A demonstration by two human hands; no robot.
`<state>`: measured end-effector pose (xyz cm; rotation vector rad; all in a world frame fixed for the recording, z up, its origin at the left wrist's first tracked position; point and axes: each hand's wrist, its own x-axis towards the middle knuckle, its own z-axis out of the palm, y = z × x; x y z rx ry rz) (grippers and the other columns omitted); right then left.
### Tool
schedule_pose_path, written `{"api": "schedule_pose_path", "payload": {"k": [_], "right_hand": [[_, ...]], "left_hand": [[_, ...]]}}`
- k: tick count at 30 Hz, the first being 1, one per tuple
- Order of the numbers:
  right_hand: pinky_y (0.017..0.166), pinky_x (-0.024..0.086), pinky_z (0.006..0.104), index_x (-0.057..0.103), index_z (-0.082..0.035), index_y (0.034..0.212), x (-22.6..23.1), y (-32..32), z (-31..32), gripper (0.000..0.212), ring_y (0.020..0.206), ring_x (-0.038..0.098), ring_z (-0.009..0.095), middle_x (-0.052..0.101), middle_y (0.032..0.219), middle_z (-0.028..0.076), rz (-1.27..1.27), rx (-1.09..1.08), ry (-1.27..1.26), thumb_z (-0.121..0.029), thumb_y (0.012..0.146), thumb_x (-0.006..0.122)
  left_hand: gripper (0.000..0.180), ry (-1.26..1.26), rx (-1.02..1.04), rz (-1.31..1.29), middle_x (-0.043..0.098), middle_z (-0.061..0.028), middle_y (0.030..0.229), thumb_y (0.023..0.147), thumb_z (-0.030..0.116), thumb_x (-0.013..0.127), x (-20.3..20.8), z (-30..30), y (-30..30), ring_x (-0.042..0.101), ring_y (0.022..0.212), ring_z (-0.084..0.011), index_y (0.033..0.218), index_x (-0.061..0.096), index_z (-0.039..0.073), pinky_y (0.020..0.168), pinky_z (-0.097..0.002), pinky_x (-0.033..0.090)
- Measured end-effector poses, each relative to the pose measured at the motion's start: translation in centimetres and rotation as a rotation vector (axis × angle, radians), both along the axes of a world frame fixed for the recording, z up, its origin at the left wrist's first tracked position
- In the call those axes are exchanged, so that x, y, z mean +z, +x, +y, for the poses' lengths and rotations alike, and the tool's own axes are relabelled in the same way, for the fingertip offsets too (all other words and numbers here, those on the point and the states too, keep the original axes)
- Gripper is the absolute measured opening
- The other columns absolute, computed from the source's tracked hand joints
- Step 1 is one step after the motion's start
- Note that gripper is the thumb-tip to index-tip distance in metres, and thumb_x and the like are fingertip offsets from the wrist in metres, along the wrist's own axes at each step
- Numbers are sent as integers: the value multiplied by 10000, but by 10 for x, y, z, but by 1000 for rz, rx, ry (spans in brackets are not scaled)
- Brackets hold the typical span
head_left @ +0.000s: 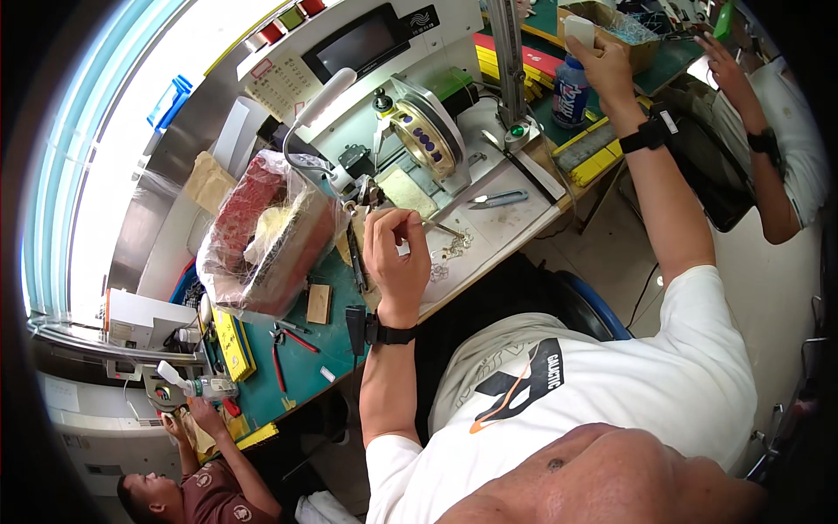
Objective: Assembling small metal or electronic components using a winding machine and hand tools.
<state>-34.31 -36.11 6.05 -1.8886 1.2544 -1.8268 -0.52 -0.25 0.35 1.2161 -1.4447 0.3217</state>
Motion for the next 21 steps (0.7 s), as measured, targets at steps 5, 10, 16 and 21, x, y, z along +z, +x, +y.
{"api": "schedule_pose_path", "payload": {"k": [5, 10, 16, 21], "right_hand": [[795, 542, 337, 720, -9, 1298, 18, 23, 43, 450, 872, 649, 121, 737, 1055, 29, -357, 68, -198, -423, 1127, 768], [779, 539, 325, 659, -21, 1310, 16, 61, 183, 365, 902, 666, 162, 719, 1092, 87, -787, 666, -58, -359, 1176, 695], [938, 663, 364, 670, 30, 1325, -17, 121, 277, 366, 1083, 789, 194, 786, 1207, 127, -526, 835, 175, -60, 1030, 869], [1005, 610, 310, 672, 9, 1300, -28, 138, 288, 394, 1131, 756, 161, 760, 1246, 107, -408, 820, 113, -26, 983, 903]], "left_hand": [[164, -8, 43, -15, 690, -97, 956, 965, -61, 815, -1, 7, 7, 606, 700, -197, 1050, 703, 23, 625, -334, 508], [165, -22, 13, -19, 684, -75, 945, 963, -66, 820, -1, 2, 1, 583, 706, -154, 1037, 708, 30, 617, -299, 482], [231, -26, 30, -53, 707, -95, 955, 918, -82, 832, -3, 5, 6, 610, 686, -208, 1061, 698, 40, 609, -346, 511], [201, -35, 12, -45, 698, -83, 950, 934, -80, 830, -2, 3, 4, 601, 695, -173, 1054, 711, 30, 612, -312, 497]]}}
